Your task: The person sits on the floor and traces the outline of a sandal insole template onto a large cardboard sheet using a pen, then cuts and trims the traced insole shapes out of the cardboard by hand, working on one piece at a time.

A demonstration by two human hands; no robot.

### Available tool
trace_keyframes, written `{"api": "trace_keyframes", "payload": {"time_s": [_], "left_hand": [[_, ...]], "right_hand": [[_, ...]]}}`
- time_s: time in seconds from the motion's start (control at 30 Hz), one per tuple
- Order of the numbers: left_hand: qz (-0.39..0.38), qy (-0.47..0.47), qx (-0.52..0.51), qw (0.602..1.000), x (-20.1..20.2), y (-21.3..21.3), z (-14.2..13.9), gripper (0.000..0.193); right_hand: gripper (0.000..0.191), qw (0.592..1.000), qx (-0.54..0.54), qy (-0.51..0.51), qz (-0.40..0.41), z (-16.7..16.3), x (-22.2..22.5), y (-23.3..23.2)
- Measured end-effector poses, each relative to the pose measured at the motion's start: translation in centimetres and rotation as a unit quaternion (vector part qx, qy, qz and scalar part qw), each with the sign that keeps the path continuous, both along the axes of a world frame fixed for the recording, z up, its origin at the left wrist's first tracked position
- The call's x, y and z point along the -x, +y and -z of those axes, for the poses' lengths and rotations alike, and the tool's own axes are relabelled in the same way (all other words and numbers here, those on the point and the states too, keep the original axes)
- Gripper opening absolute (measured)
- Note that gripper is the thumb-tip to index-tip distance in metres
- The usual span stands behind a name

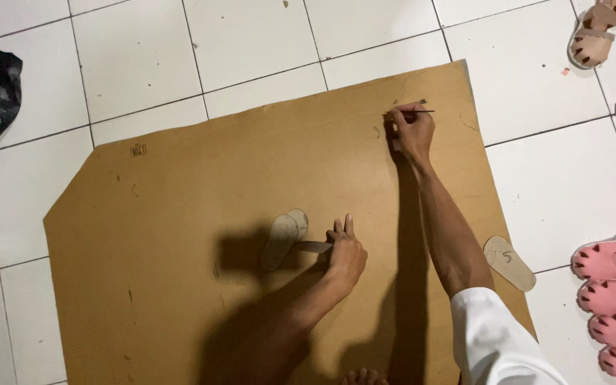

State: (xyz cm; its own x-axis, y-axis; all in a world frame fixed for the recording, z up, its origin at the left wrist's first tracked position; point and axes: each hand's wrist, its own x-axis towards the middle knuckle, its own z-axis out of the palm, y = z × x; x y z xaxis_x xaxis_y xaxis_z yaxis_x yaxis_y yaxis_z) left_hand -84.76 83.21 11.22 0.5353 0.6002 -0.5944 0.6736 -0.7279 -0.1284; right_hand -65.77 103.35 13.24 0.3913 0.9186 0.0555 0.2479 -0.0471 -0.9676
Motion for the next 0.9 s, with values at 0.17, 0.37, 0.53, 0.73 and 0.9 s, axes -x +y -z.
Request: {"api": "trace_keyframes", "payload": {"time_s": [0.17,0.37,0.53,0.73,0.9], "left_hand": [[0.012,0.001,0.018,1.0,0.3,-0.1,0.0,0.039],[0.017,0.024,-0.005,1.0,-0.3,-0.7,0.2,0.04],[0.002,0.084,0.006,0.996,-1.9,-1.1,-0.4,0.038],[0.153,0.156,-0.039,0.975,-3.5,-2.6,-1.2,0.047],[0.13,0.04,-0.013,0.991,-1.3,-2.2,-1.4,0.028]], "right_hand": [[0.019,0.991,-0.048,0.077,0.101,1.1,2.1,-5.7],[0.023,0.968,-0.036,-0.246,-0.013,-0.3,6.1,-19.6],[0.03,0.969,-0.014,-0.246,-0.025,-1.6,6.8,-30.3],[0.035,0.945,0.019,-0.327,-0.024,-1.0,5.6,-42.9],[0.03,0.945,0.047,-0.319,0.048,-0.4,0.7,-52.8]]}}
